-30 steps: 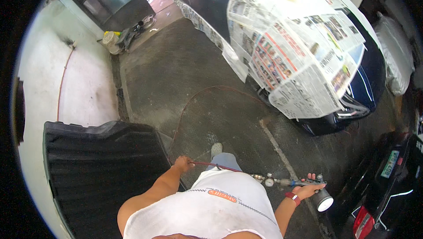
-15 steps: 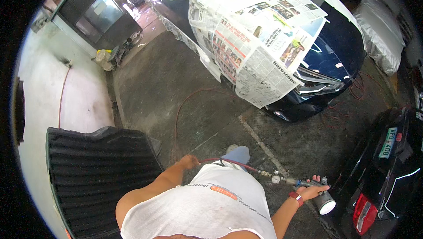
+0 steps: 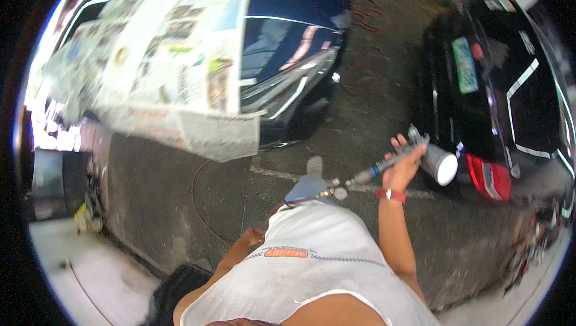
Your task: The person uses a spray gun to apply black paint to the side panel of a car. The vehicle is partially covered with newspaper to protect adjacent areas. The person moves the spray gun in steady horizontal strokes along the car's body.
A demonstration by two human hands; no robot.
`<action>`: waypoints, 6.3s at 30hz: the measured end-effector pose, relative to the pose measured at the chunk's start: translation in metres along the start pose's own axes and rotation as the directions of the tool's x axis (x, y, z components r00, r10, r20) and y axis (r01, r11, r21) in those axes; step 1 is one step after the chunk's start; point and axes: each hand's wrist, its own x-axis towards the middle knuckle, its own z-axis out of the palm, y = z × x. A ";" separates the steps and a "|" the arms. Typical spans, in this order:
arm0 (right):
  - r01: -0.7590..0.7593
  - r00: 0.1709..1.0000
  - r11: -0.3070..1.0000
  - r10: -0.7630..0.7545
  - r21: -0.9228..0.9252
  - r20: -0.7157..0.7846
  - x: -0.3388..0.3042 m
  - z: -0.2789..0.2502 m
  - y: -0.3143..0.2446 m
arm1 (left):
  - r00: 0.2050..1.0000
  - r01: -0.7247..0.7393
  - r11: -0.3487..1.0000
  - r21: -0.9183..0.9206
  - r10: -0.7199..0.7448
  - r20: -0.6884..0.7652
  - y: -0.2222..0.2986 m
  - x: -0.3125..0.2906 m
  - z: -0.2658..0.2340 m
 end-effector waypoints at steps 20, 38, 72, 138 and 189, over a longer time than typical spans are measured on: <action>0.010 0.993 1.000 -0.012 0.019 0.121 0.339 0.145 -0.063 | 0.994 0.081 0.973 -0.216 -0.062 0.091 0.388 0.032 0.009; 0.047 0.950 0.995 -0.017 -0.089 0.312 0.773 0.298 -0.198 | 0.993 0.067 0.976 -0.206 -0.086 -0.082 0.803 0.177 0.192; 0.002 0.850 0.976 0.112 -0.216 0.514 1.581 0.904 -0.314 | 0.850 0.138 0.958 -0.253 -0.245 -0.466 1.730 0.525 0.134; 0.563 -0.732 0.588 0.681 -0.580 -0.020 1.588 1.807 0.072 | 0.362 -0.657 -0.379 -0.652 -0.917 0.169 2.890 1.008 -0.336; 0.400 -0.905 0.881 0.336 -0.252 -0.262 0.896 2.126 0.427 | 0.416 -0.486 -0.430 -0.761 -0.879 0.231 2.310 0.801 -0.993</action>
